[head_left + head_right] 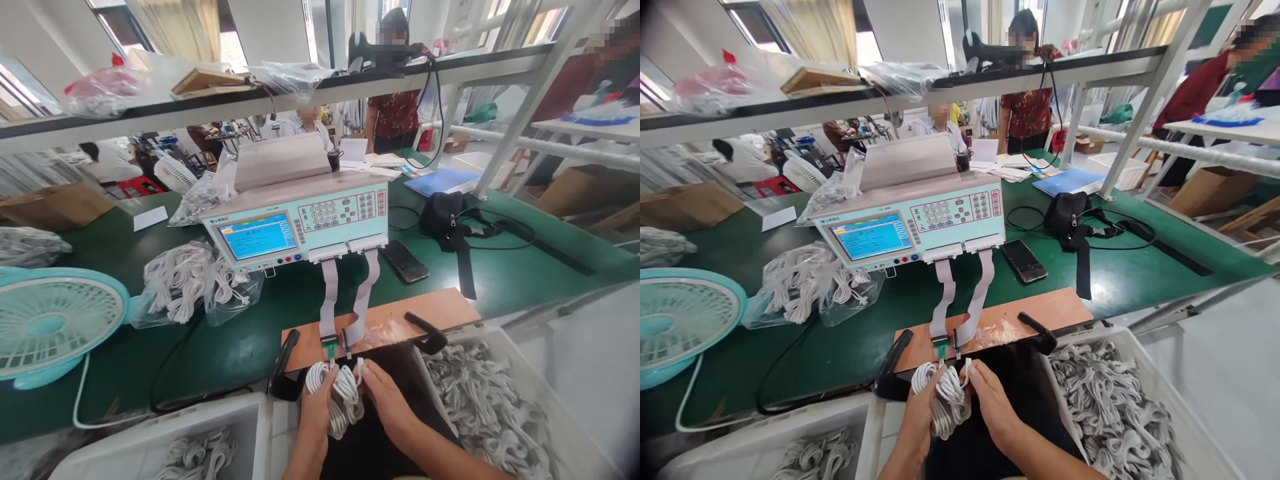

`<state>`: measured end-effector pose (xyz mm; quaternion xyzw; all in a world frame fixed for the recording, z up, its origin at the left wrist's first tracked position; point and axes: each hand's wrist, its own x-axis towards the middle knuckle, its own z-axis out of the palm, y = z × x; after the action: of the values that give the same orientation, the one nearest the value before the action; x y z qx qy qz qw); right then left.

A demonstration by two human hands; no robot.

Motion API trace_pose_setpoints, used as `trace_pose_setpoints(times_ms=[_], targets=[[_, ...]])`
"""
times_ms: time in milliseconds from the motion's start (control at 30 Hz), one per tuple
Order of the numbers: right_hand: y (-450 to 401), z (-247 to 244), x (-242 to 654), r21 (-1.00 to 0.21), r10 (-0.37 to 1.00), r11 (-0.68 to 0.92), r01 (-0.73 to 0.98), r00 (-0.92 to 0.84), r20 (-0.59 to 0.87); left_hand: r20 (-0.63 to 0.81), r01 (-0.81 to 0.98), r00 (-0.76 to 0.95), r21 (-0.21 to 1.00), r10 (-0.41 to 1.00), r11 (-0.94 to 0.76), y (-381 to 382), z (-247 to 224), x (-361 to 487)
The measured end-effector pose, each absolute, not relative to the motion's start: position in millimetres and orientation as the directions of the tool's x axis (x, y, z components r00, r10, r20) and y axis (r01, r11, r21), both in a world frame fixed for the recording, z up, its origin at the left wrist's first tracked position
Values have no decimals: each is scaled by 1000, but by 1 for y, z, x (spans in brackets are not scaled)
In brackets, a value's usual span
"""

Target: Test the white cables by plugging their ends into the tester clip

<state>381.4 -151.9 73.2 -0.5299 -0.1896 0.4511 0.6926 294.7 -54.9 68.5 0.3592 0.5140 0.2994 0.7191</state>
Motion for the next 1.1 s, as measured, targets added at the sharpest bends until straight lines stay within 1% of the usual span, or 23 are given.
trace_pose_setpoints(times_ms=[100,300,433,667,800,900,1100], targets=[[-145,75,389,-935,804,-7,-355,554,-216,-530,-44,289,825,797,564,-56,67,295],[-137,65,388,-956,772,21,-294,612,-171,-511,-23,281,843,812,538,-56,65,294],[-132,62,388,-969,759,-21,-247,626,-176,-515,-45,297,833,804,551,-57,63,294],[-127,67,387,-952,739,-55,-301,629,-242,-483,-50,312,852,818,522,-55,55,292],[-129,73,388,-942,736,-76,-328,618,-275,-512,-73,311,827,801,557,-55,58,293],[-130,73,388,-937,734,-84,-338,615,-288,-524,-81,310,817,793,571,-56,62,294],[-130,65,387,-939,727,-74,-337,626,-283,-519,-34,311,831,796,555,-57,66,293]])
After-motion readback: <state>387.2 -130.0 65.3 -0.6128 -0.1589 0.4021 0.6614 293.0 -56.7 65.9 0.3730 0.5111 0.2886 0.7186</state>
